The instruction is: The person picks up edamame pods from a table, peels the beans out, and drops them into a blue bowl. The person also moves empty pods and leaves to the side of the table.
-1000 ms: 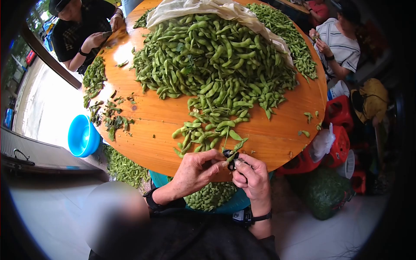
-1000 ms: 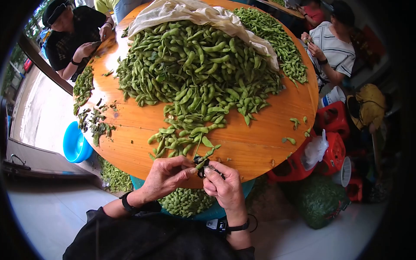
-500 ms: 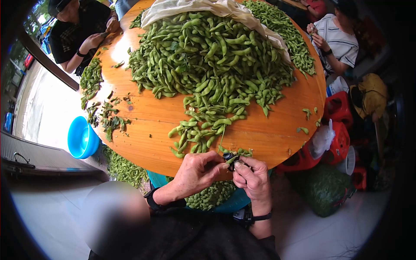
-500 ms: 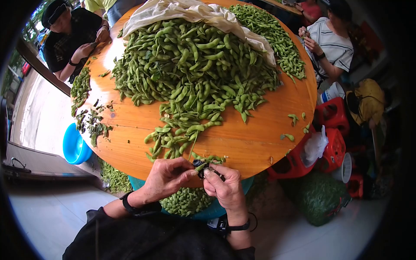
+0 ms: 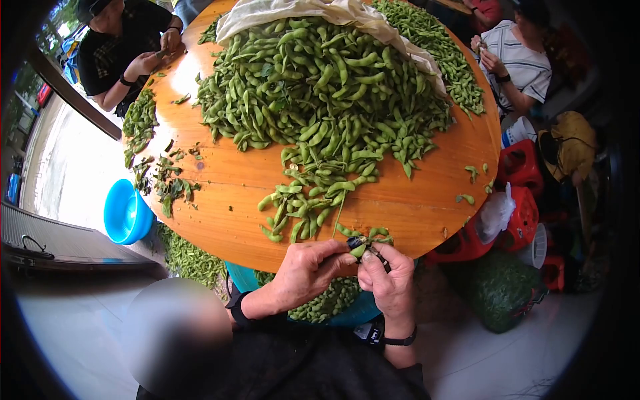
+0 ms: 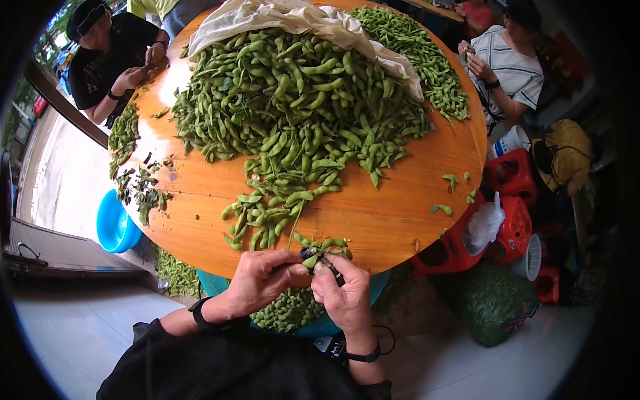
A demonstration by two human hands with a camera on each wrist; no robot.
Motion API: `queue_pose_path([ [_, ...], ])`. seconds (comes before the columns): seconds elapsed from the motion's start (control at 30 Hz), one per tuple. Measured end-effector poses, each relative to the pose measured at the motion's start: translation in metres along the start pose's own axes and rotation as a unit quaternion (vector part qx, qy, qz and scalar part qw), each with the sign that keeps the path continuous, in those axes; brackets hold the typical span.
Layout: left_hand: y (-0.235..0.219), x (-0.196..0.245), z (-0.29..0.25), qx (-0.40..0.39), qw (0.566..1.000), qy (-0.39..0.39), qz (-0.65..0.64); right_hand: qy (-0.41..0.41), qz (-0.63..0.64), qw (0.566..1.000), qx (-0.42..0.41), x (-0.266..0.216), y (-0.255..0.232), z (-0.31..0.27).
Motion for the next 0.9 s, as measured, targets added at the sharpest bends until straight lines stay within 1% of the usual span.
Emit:
queue_pose_path([
  [0.03, 0.002, 0.001, -0.003, 0.006, 1.000, -0.009, -0.028, 0.005, -0.011, 0.999, 0.035, 0.000, 0.000, -0.002],
  [0.07, 0.002, 0.001, -0.003, 0.006, 1.000, -0.010, -0.029, 0.006, -0.012, 0.999, 0.035, 0.000, 0.000, -0.004],
  [0.13, 0.001, -0.001, -0.003, -0.054, 0.997, -0.059, -0.014, 0.010, -0.037, 0.999, 0.027, 0.001, 0.003, -0.006],
  [0.2, -0.001, -0.002, -0.002, -0.061, 0.997, -0.049, -0.013, -0.003, -0.040, 0.999, 0.028, 0.003, 0.003, -0.007],
  [0.27, 0.001, -0.004, -0.002, -0.076, 0.994, -0.044, -0.061, -0.016, -0.044, 0.998, 0.029, 0.004, 0.002, -0.007],
  [0.3, -0.001, -0.003, 0.001, -0.075, 0.994, -0.044, -0.061, -0.027, -0.055, 0.998, 0.029, 0.003, 0.002, -0.007],
  [0.37, -0.004, -0.005, 0.006, -0.136, 0.974, -0.142, -0.108, -0.038, -0.065, 0.997, 0.030, 0.003, -0.001, -0.006],
  [0.4, -0.009, -0.006, 0.010, -0.135, 0.974, -0.143, -0.109, -0.014, -0.028, 1.000, -0.002, 0.005, -0.004, -0.004],
  [0.43, -0.010, -0.010, 0.010, -0.184, 0.941, -0.208, -0.194, 0.011, 0.010, 0.999, -0.033, 0.007, -0.005, -0.003],
  [0.47, -0.009, -0.012, 0.007, -0.231, 0.894, -0.269, -0.275, 0.012, 0.010, 0.999, -0.034, 0.006, -0.006, -0.003],
  [0.5, -0.009, -0.015, 0.004, -0.243, 0.868, -0.293, -0.320, 0.025, 0.018, 0.999, -0.040, 0.006, -0.006, -0.002],
  [0.57, -0.008, -0.013, 0.006, -0.231, 0.860, -0.306, -0.337, 0.038, 0.027, 0.998, -0.047, 0.009, -0.002, -0.001],
  [0.6, -0.007, -0.011, 0.007, -0.218, 0.852, -0.320, -0.353, -0.019, -0.067, 0.998, 0.013, 0.007, 0.000, -0.002],
  [0.63, -0.005, -0.010, 0.007, -0.218, 0.852, -0.320, -0.353, -0.075, -0.159, 0.982, 0.073, 0.004, 0.002, -0.003],
  [0.67, -0.003, -0.009, 0.007, -0.191, 0.852, -0.325, -0.363, -0.074, -0.159, 0.982, 0.073, 0.005, 0.003, -0.002],
  [0.7, -0.001, -0.009, 0.007, -0.164, 0.852, -0.329, -0.373, -0.135, -0.253, 0.951, 0.120, 0.001, 0.003, -0.004],
  [0.73, 0.002, -0.008, 0.004, -0.164, 0.852, -0.329, -0.373, -0.193, -0.343, 0.904, 0.165, -0.004, 0.006, -0.006],
  [0.77, 0.004, -0.008, 0.001, -0.133, 0.847, -0.338, -0.389, -0.221, -0.370, 0.887, 0.167, -0.012, 0.011, -0.009],
  [0.8, 0.006, -0.008, -0.001, -0.102, 0.841, -0.347, -0.403, -0.219, -0.370, 0.887, 0.166, -0.011, 0.011, -0.009],
  [0.83, 0.006, -0.005, -0.001, -0.085, 0.823, -0.359, -0.431, -0.231, -0.373, 0.882, 0.174, -0.010, 0.010, -0.008],
  [0.9, 0.006, -0.002, 0.001, -0.086, 0.829, -0.362, -0.418, -0.243, -0.375, 0.876, 0.181, -0.011, 0.009, -0.009],
])
Point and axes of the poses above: each hand's wrist, its own z-axis towards the middle knuckle, its own y-axis out of the palm, x = y × z, the point moved 4 cm from there along z, towards the middle knuckle, and after that the axes turned 13 degrees about y, right-handed, at the moved point
